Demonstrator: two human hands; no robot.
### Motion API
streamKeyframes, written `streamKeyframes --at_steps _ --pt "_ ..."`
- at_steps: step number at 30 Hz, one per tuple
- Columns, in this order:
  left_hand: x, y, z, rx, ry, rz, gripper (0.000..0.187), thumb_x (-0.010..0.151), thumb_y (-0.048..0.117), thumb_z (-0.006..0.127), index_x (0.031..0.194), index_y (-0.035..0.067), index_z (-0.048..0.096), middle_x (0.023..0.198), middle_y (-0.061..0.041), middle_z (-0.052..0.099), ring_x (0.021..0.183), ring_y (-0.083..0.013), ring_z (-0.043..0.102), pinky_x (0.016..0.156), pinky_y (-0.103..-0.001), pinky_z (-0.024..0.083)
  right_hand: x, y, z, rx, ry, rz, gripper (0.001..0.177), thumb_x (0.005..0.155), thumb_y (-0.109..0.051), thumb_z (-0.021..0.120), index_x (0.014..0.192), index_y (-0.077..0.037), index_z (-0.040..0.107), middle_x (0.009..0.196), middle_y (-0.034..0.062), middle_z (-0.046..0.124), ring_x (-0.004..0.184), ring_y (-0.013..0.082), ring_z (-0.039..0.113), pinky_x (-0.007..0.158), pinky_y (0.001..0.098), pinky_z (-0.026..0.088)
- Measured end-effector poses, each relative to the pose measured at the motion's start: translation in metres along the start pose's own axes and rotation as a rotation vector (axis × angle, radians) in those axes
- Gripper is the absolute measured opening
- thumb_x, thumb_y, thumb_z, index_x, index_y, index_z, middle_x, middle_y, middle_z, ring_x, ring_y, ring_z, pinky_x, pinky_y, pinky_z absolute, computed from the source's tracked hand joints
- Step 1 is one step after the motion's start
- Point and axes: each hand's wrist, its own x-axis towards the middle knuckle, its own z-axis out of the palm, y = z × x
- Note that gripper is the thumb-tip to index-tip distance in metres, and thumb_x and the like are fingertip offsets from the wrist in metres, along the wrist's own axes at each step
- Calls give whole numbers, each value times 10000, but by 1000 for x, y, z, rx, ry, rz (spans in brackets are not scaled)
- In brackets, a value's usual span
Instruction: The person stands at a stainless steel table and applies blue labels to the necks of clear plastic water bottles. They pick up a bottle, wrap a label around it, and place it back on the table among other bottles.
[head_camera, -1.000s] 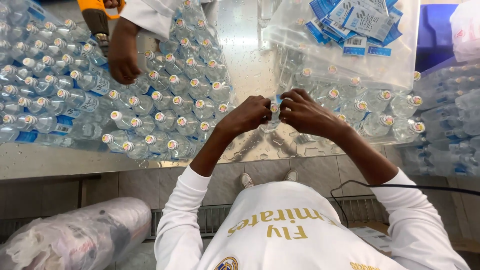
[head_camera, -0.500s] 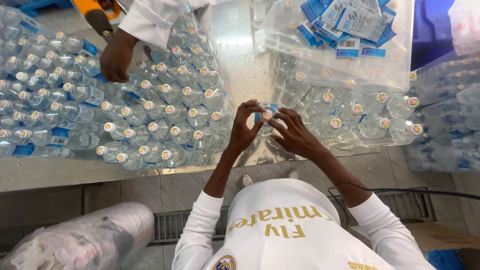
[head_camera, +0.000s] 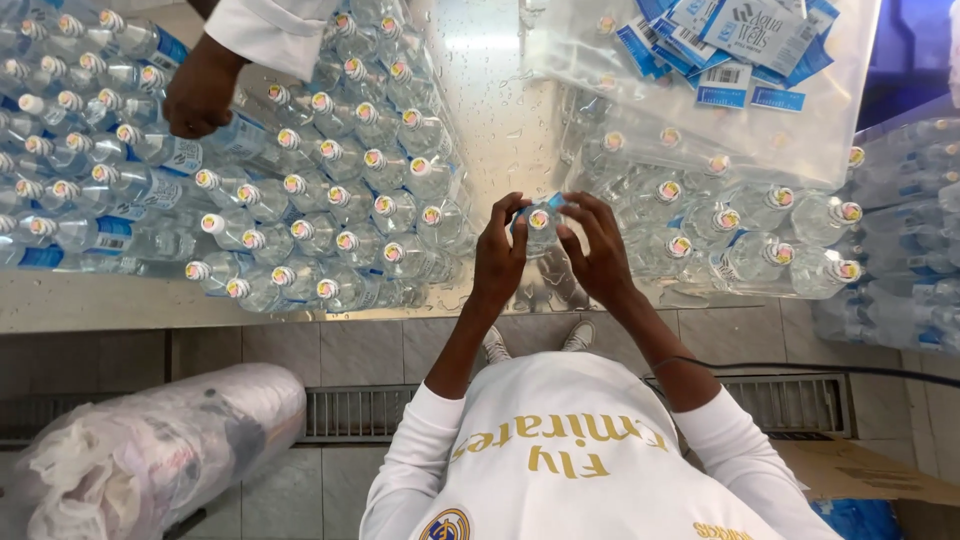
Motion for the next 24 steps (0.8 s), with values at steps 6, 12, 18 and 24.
streamKeyframes --at_steps 6,12,18,24 --pt "-1 -13 9 430 93 128 328 1143 121 591 1465 79 640 1314 -162 753 1244 -339 743 1079 -451 604 23 -16 -1 76 -42 60 197 1090 -38 666 1267 -61 748 1537 197 577 1381 410 623 1090 491 563" --pt "3 2 -4 285 -9 12 478 1031 -76 534 1472 78 638 1334 -205 750 1273 -391 721 1121 -498 585 15 -4 2 27 -152 155 222 1103 -102 659 1295 -140 764 1328 100 705 1249 314 717 1034 465 590" --pt "23 0 -7 336 -120 -223 322 1128 119 473 1387 116 664 1211 -208 794 1147 -420 772 1015 -557 601 37 -30 -5 -30 -303 314 323 1080 -27 548 1352 -121 695 1411 214 653 1290 470 663 1027 612 553" --pt "11 15 -13 241 -193 -322 418 1187 366 418 1488 154 615 1323 -234 757 1243 -447 724 1067 -578 563 40 -39 -22 110 -377 358 460 1032 -47 592 1472 -170 645 1531 207 583 1431 472 569 1127 623 500"
